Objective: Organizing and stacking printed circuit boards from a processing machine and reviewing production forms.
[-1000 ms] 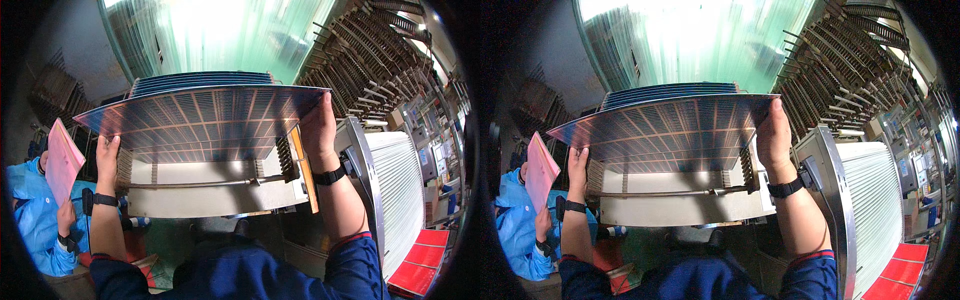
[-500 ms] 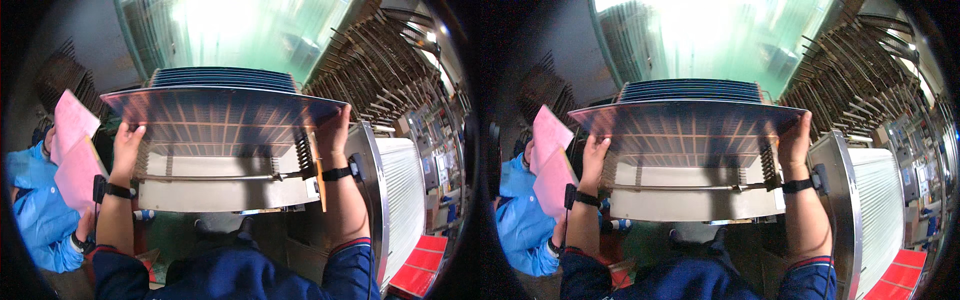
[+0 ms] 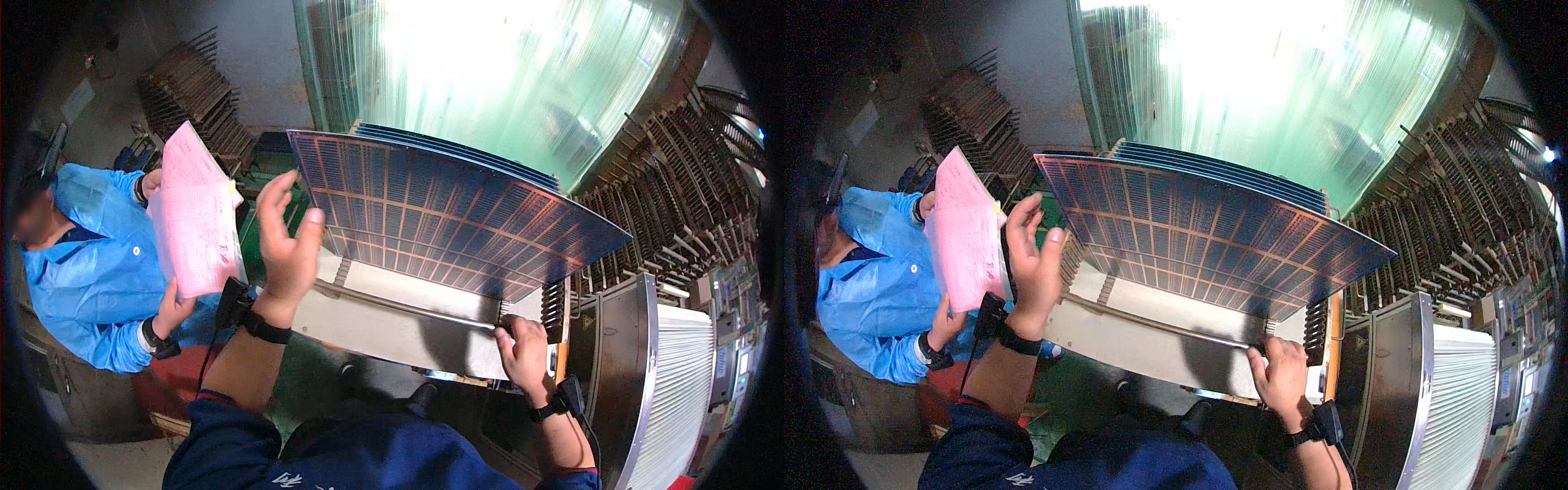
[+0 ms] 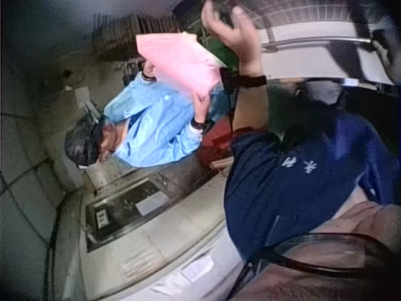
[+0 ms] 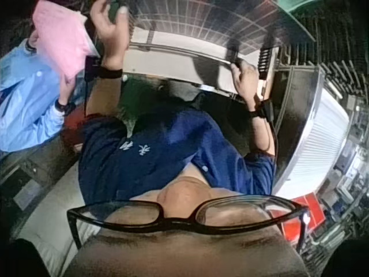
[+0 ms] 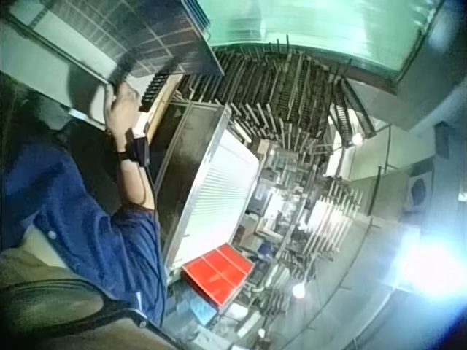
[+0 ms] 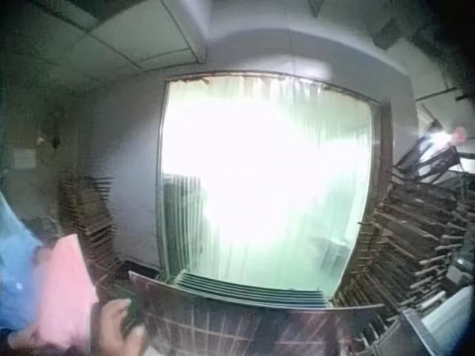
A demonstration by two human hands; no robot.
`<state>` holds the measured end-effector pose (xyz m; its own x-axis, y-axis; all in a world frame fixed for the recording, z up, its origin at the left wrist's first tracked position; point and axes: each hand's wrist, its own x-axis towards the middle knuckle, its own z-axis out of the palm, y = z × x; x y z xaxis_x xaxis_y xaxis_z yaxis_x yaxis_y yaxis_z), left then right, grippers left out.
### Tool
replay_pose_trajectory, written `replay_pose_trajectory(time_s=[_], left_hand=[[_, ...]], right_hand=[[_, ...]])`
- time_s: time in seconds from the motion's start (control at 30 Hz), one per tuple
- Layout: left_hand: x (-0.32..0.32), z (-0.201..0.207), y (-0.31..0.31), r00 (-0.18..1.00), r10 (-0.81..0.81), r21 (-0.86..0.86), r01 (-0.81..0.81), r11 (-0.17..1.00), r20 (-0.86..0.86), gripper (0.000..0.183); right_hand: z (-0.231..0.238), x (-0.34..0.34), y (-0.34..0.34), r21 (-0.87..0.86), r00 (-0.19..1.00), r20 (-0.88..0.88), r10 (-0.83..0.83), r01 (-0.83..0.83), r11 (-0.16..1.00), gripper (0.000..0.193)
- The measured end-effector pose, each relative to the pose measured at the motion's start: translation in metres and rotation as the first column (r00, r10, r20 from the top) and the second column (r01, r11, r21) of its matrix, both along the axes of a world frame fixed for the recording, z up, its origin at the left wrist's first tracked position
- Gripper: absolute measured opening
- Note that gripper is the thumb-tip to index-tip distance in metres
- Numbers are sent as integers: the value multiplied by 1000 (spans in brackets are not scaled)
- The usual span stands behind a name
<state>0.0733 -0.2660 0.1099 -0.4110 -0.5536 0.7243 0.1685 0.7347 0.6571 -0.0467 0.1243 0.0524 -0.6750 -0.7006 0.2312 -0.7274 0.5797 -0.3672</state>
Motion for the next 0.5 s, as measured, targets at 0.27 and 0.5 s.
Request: replay_pose_trajectory(time_s=[0.27,0.5], left_hand=[[-65,107,57,978,-173,-649,206,732,115,53],[-105,121,60,940,50,-764,242,598,337,38]], right_hand=[[-6,-14,6,-14,1000,26,-4,5,1000,23],[12,-29,14,-68,949,224,221,-210,975,23]])
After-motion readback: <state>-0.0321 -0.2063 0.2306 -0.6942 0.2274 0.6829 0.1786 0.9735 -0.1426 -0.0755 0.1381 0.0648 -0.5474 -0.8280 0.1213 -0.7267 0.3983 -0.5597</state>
